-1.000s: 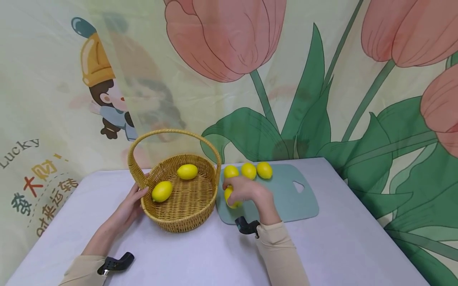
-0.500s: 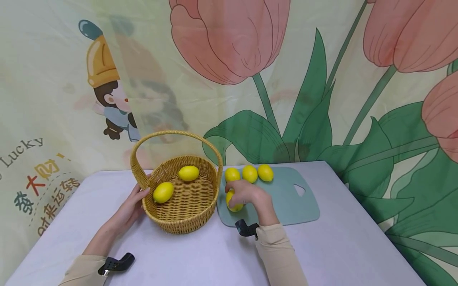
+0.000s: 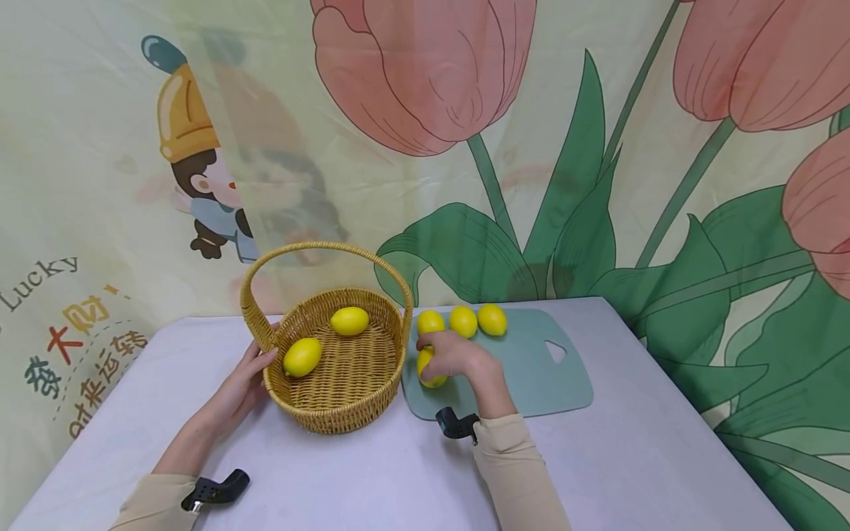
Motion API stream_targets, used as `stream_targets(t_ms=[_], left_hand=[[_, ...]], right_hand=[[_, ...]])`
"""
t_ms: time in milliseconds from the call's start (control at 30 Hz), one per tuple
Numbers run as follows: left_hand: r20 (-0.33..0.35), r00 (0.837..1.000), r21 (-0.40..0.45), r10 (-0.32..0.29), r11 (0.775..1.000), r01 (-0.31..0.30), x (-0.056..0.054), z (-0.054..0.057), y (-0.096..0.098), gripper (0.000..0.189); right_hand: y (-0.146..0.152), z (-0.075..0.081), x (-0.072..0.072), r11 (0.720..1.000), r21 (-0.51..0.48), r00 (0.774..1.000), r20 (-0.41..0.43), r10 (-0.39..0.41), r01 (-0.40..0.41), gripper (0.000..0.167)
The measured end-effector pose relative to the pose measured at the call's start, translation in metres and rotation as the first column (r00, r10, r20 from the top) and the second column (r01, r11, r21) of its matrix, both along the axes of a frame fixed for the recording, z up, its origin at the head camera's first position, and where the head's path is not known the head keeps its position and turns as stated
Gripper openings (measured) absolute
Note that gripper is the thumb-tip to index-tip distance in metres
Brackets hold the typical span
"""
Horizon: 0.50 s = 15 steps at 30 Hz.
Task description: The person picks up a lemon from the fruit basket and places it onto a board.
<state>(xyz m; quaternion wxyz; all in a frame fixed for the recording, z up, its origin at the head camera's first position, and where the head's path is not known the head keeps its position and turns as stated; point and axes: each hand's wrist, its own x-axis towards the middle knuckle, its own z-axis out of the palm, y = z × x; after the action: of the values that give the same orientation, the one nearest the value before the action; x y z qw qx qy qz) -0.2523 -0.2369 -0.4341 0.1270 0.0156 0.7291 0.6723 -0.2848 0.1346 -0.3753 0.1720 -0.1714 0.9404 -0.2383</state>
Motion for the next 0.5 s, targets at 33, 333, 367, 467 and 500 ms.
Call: stream_targets(t_ms=[33,333,367,467,500], left_hand=[[0.001,1.0,0.002,0.0,1.0,0.0,0.0,0.0001,0.0001,0.069],[0.0,1.0,-0.002,-0.005,1.0,0.005,0.0003,0.0003,0.0,0.069],[0.0,1.0,-0.005,-0.005,1.0,0.005,0.0003,0.0004,0.0,0.069],[0.001,1.0,-0.007,-0.005,1.0,0.005,0.0003,0.0006,0.0,0.069],[0.001,1.0,-0.006,-0.005,1.0,0.005,0.0003,0.0006,0.0,0.069]], right_hand=[[0.0001,0.0002,0.0001,1.0,-0.003,1.0,0.0,0.0,0.0,0.058],[0.0009,0.0012,0.0002,1.0,-0.01,1.0,-0.007,0.011,-0.011,0.059],[0.0008,0.0011,0.0002,1.0,-0.009,1.0,-0.007,0.009,-0.009,0.059],[0.001,0.0008,0.0003,1.0,-0.006,1.0,-0.007,0.002,-0.002,0.059],[0.001,0.0007,0.0004,1.0,-0.006,1.0,-0.005,-0.002,0.001,0.06]])
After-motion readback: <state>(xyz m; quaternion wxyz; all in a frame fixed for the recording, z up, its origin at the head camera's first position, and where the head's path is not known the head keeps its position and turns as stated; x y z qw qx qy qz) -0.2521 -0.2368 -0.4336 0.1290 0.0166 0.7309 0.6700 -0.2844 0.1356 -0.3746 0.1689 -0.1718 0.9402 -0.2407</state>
